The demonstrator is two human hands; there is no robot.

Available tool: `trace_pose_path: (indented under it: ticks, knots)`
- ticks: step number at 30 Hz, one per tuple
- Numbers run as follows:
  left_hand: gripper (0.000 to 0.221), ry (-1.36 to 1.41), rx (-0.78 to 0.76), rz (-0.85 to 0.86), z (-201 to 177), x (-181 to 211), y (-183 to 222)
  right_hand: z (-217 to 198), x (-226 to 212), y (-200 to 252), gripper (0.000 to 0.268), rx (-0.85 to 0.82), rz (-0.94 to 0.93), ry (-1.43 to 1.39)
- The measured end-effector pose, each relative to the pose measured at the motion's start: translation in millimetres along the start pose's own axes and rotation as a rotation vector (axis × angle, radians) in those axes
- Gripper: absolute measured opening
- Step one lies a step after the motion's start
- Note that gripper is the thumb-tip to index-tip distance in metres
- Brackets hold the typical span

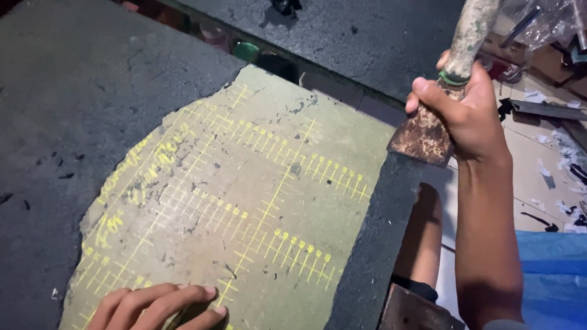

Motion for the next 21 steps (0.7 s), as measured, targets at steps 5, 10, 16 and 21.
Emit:
trace_pose_path:
  ticks: [5, 10, 16, 21]
  knots:
    - [0.045, -0.031, 0.039, 0.053, -9.1, 4.3, -5.2, -5.0, 3.7, -4.1, 0.035, -0.010, -0.033, -0.108]
    - [0.051, -0.007, 0.002, 0.075, -5.7, 1.4, -1.5, -3.6, 2.5, -1.2, 0.040, -0.025, 0.010, -0.168]
    - [0.042, 0.004, 0.049, 0.066, -12.4, 5.2, -8.1, 1.3, -8.3, 4.4, 0.032, -0.028, -0.095, 0.036]
    - [0.036, 0.017, 0.062, 0.045, -11.5, 4.5, -10.9, 10.1, -18.5, 11.1, 0.037, -0.056, -0.059, 0.131]
Point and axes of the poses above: each hand's wrist, its own y-axis away from the middle knuckle, its own z-axis out of the palm, x = y × z, the point moved 7 cm from there along -y, towards the middle knuckle, and after that the axes turned 9 degrees about z, right-handed, at the moved point
